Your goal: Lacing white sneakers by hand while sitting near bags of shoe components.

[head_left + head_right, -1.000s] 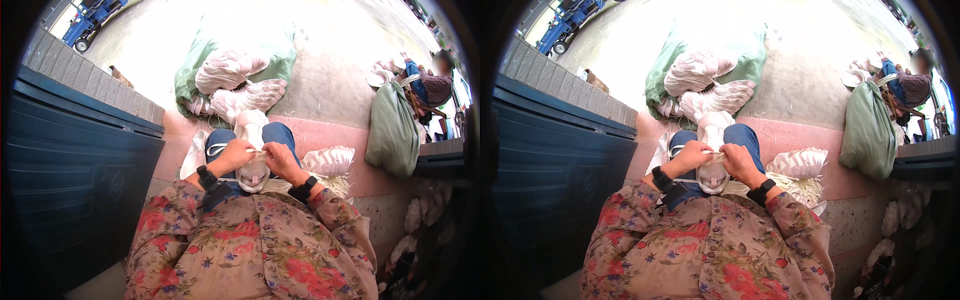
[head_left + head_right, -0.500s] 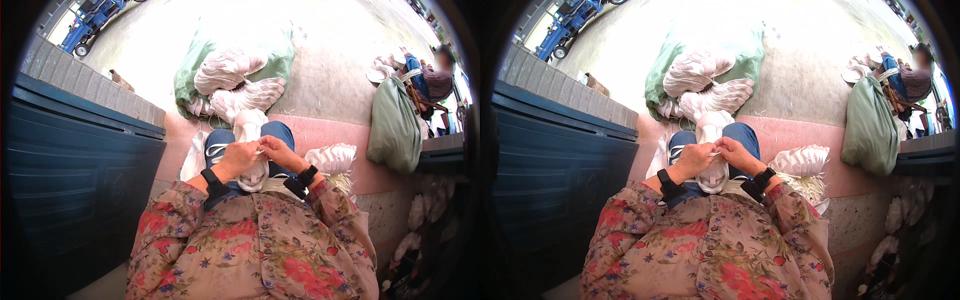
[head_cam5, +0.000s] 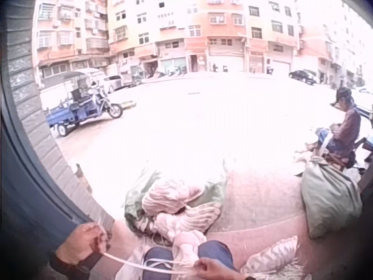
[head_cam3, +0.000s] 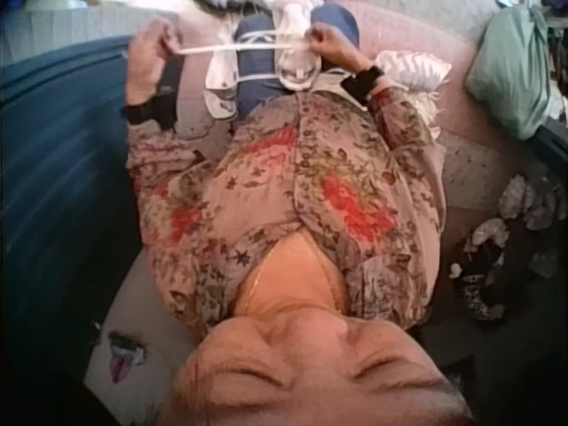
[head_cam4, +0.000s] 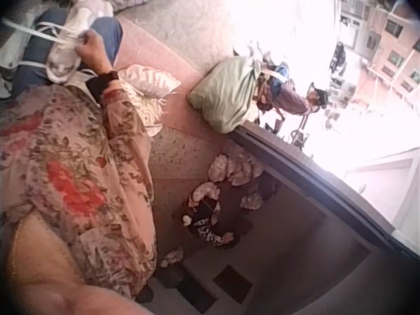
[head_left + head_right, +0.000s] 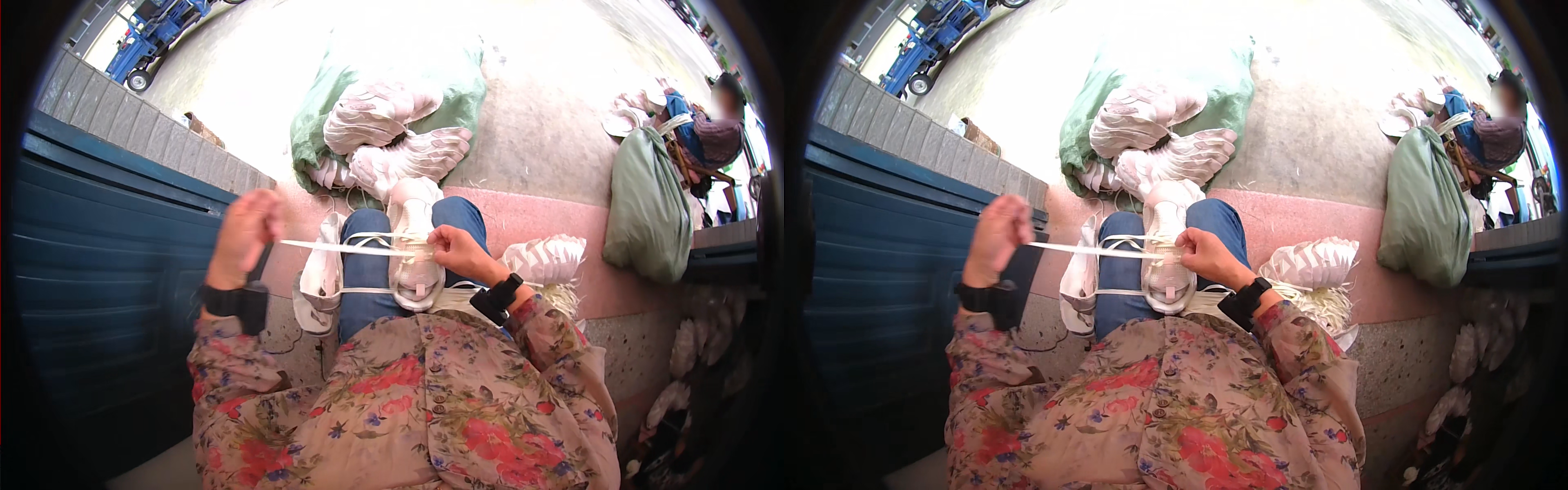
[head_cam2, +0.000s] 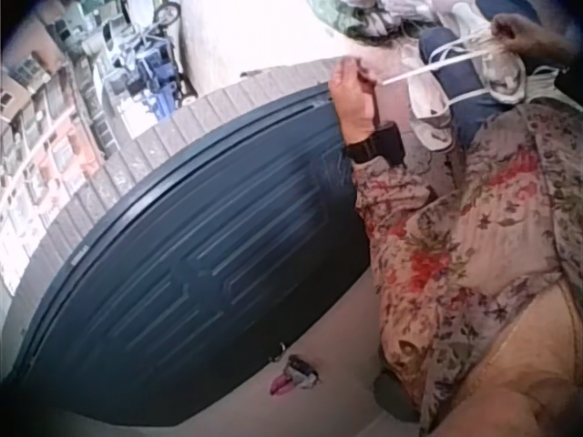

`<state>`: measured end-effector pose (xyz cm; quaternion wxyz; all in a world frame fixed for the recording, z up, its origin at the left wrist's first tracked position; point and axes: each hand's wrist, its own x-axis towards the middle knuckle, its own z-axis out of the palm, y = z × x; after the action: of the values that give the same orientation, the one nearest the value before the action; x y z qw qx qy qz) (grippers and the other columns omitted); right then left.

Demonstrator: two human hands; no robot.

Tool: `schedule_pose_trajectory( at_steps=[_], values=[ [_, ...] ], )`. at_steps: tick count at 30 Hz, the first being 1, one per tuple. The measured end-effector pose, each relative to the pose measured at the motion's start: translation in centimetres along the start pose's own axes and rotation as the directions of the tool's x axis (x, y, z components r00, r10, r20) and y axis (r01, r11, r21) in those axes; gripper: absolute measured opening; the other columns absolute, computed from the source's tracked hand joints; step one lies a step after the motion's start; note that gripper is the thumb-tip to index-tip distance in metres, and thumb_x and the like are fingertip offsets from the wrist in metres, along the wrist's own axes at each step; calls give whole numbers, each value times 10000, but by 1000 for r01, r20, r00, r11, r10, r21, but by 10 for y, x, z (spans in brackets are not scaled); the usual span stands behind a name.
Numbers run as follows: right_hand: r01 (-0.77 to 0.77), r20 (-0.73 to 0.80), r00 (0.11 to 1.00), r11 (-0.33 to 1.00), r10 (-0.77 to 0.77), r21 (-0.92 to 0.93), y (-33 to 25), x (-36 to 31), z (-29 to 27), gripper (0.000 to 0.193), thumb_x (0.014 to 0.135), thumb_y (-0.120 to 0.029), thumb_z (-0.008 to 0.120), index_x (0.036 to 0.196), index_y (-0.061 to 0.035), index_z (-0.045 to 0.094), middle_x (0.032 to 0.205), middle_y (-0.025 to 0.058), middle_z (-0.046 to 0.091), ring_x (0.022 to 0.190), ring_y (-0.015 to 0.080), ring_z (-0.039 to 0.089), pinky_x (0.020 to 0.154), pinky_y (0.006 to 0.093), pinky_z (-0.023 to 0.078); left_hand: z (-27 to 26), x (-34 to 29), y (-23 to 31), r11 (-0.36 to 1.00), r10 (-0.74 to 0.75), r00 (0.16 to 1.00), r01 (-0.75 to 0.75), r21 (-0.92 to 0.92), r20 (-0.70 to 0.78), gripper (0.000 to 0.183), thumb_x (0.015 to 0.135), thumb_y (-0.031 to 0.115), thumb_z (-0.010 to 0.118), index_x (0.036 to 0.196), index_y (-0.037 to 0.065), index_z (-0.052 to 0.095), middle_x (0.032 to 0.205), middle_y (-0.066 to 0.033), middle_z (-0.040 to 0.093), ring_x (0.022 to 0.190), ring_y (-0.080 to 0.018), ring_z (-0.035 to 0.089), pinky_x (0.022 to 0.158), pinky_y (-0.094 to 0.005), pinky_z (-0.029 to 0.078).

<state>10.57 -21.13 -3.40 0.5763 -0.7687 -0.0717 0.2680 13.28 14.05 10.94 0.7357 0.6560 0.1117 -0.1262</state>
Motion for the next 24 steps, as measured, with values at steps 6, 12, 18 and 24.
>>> schedule_pose_trajectory(
  at_steps=[6,12,18,24],
  values=[
    [279,-183,904,858,-387,-431,-7,-5,20,166,763,-61,562,927,-31,567,797,166,607,791,363,582,709,417,466,-54,-59,48,991,114,990,-108,75,-84,181,960,213,511,876,54,531,593,30,412,449,-48,370,424,-198,301],
    [46,-130,986,912,-108,-406,-6,-22,1,182,853,-171,514,864,-20,615,827,193,632,830,381,590,712,462,455,-60,-23,-1,932,85,976,-7,364,-200,154,919,169,551,852,42,606,608,68,413,471,-11,348,425,-199,272],
    [29,-106,989,851,-98,-524,-6,-33,4,252,860,-251,545,818,-24,645,779,213,628,769,377,603,670,473,455,-84,13,-19,856,287,838,-7,516,-463,158,896,185,581,870,44,650,570,96,389,431,-6,283,375,-207,222],
    [39,-109,989,893,-98,-447,-1,-37,3,262,864,-242,554,783,-10,645,781,203,630,770,360,607,655,448,458,-106,-1,-13,936,217,854,-44,350,-473,137,899,181,575,890,54,626,570,101,374,428,10,299,359,-180,226]
  ],
)
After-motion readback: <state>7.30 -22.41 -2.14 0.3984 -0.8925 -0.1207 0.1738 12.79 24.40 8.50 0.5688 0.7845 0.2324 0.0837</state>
